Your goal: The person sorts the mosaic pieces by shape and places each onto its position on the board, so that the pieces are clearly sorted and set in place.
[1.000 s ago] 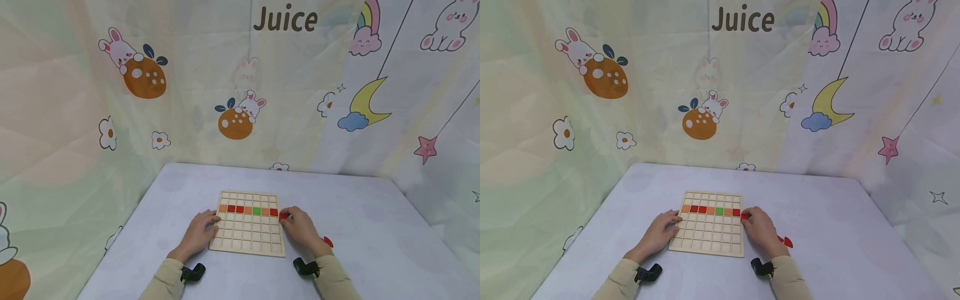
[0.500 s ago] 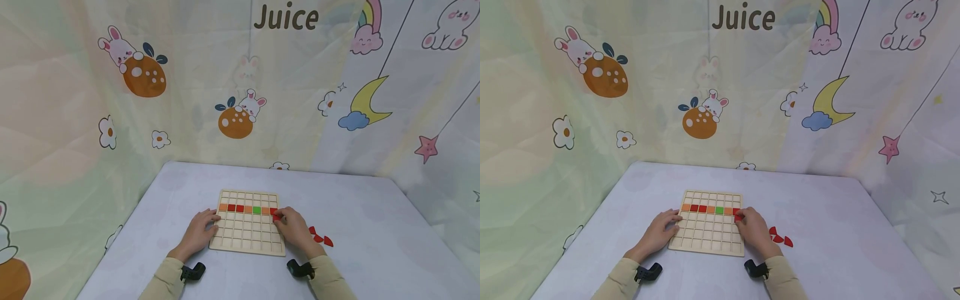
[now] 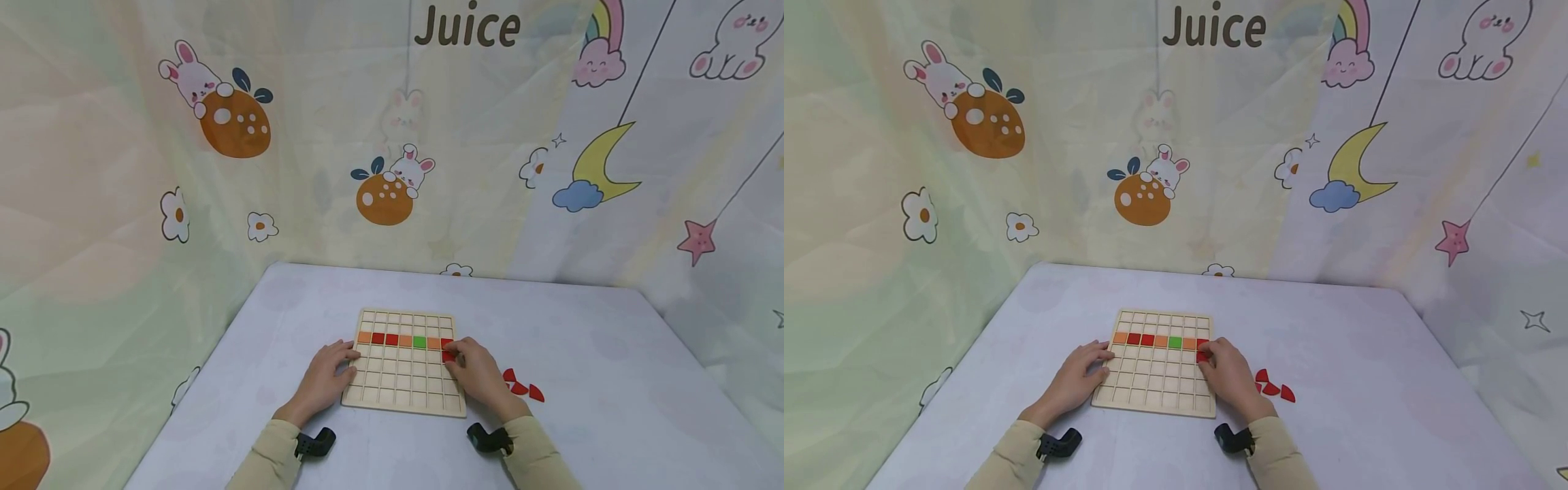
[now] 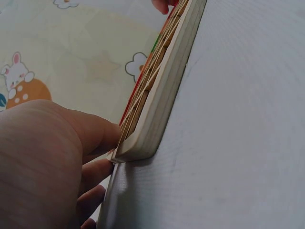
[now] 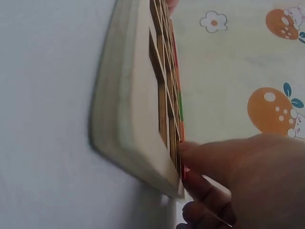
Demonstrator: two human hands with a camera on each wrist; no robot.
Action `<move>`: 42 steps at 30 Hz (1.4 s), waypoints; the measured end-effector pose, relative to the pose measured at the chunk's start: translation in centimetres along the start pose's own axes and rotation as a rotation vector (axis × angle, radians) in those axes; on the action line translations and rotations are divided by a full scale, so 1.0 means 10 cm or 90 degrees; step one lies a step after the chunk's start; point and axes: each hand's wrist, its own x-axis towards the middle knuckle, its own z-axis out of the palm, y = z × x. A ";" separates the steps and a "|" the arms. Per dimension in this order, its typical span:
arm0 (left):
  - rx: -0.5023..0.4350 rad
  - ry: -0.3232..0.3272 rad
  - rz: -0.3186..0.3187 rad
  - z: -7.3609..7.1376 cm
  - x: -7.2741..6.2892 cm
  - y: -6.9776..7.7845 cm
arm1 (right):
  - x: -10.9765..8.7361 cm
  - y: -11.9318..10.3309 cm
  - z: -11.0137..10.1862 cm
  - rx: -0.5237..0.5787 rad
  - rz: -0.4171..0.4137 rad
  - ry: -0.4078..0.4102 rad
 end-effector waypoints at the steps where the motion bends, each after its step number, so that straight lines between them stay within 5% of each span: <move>1: -0.001 -0.001 0.000 0.00 0.00 0.00 | 0.00 0.01 -0.02 -0.001 0.003 -0.001; 15: 0.000 -0.001 -0.008 0.01 0.01 -0.01 | -0.02 0.34 -0.52 -0.010 0.041 -0.020; 25: -0.011 -0.006 -0.017 0.00 0.01 -0.01 | -0.05 0.42 -0.59 0.005 0.088 -0.094; 42: 0.003 0.000 -0.008 0.01 0.01 -0.01 | -0.12 0.57 -0.68 0.013 0.093 -0.133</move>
